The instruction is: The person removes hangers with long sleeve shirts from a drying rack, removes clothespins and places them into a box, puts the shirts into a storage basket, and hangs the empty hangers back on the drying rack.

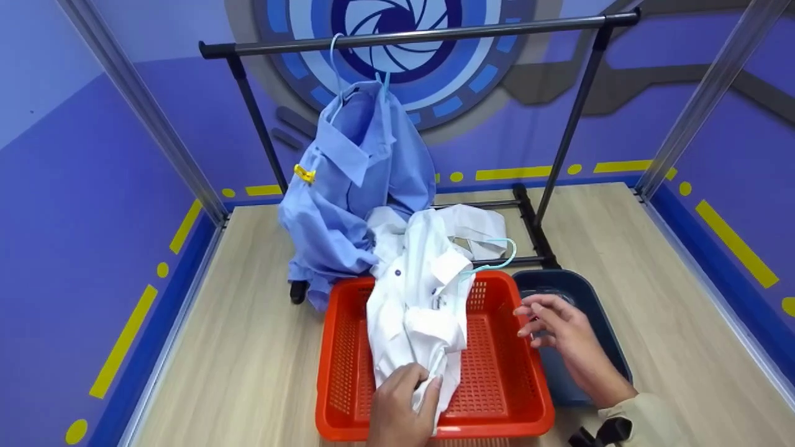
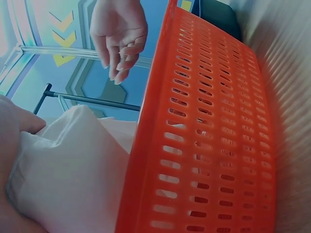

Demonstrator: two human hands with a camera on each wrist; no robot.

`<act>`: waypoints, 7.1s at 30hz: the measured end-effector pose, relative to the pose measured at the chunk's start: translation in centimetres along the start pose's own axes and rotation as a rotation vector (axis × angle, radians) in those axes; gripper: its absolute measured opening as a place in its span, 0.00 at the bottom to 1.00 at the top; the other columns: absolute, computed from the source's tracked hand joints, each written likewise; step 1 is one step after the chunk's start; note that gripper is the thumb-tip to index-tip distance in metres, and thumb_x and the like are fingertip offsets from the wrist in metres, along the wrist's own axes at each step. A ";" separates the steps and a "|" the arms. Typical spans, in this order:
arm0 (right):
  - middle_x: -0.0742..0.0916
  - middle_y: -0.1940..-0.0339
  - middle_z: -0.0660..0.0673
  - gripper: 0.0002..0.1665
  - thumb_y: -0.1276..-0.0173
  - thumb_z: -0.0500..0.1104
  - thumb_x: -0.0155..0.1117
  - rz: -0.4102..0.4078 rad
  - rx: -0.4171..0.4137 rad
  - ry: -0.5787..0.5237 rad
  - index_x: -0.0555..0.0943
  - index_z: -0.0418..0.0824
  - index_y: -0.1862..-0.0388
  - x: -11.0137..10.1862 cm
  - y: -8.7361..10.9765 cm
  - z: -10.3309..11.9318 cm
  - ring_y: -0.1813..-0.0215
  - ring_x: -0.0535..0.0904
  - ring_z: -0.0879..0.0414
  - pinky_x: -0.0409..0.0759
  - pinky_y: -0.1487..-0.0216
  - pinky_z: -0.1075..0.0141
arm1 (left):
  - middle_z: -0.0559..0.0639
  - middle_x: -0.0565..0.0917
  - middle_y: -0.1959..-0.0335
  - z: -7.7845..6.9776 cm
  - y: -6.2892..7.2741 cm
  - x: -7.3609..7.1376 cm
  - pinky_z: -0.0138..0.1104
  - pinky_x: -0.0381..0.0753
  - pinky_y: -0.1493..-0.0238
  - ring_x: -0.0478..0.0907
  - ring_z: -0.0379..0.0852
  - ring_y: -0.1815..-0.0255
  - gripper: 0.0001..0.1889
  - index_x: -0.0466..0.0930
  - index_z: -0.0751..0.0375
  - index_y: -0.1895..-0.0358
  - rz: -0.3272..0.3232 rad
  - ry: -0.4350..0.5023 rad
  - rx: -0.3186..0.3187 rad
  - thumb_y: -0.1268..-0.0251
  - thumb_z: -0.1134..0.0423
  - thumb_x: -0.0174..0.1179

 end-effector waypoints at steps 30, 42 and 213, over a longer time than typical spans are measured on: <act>0.84 0.68 0.47 0.22 0.26 0.52 0.53 0.370 0.006 0.081 0.78 0.34 0.50 6.0 2.0 1.1 0.68 0.82 0.58 0.83 0.63 0.67 | 0.40 0.71 0.81 -0.8 0.0 0.0 0.17 0.65 0.73 0.67 0.31 0.78 0.10 0.73 0.51 0.75 0.080 0.087 0.182 0.48 0.63 0.67; 0.79 0.77 0.49 0.15 0.25 0.48 0.53 0.396 -0.044 0.087 0.74 0.38 0.68 6.6 2.2 1.2 0.76 0.74 0.62 0.78 0.70 0.72 | 0.39 0.72 0.81 -1.0 0.3 0.2 0.17 0.64 0.73 0.67 0.31 0.78 0.10 0.73 0.50 0.75 0.154 0.123 0.211 0.42 0.60 0.66; 0.70 0.80 0.52 0.20 0.18 0.41 0.29 0.650 -0.033 -0.282 0.68 0.45 0.69 3.5 6.4 1.9 0.80 0.58 0.57 0.48 0.80 0.61 | 0.61 0.63 0.27 1.0 -2.0 0.8 0.46 0.65 0.32 0.63 0.53 0.27 0.30 0.54 0.61 0.25 0.296 0.228 -0.321 0.26 0.61 0.49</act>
Point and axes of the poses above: each hand's wrist, its own y-axis away from the middle knuckle, its own x-axis out of the palm, z = x × y, the point moved 5 cm from there along -y, towards the middle knuckle
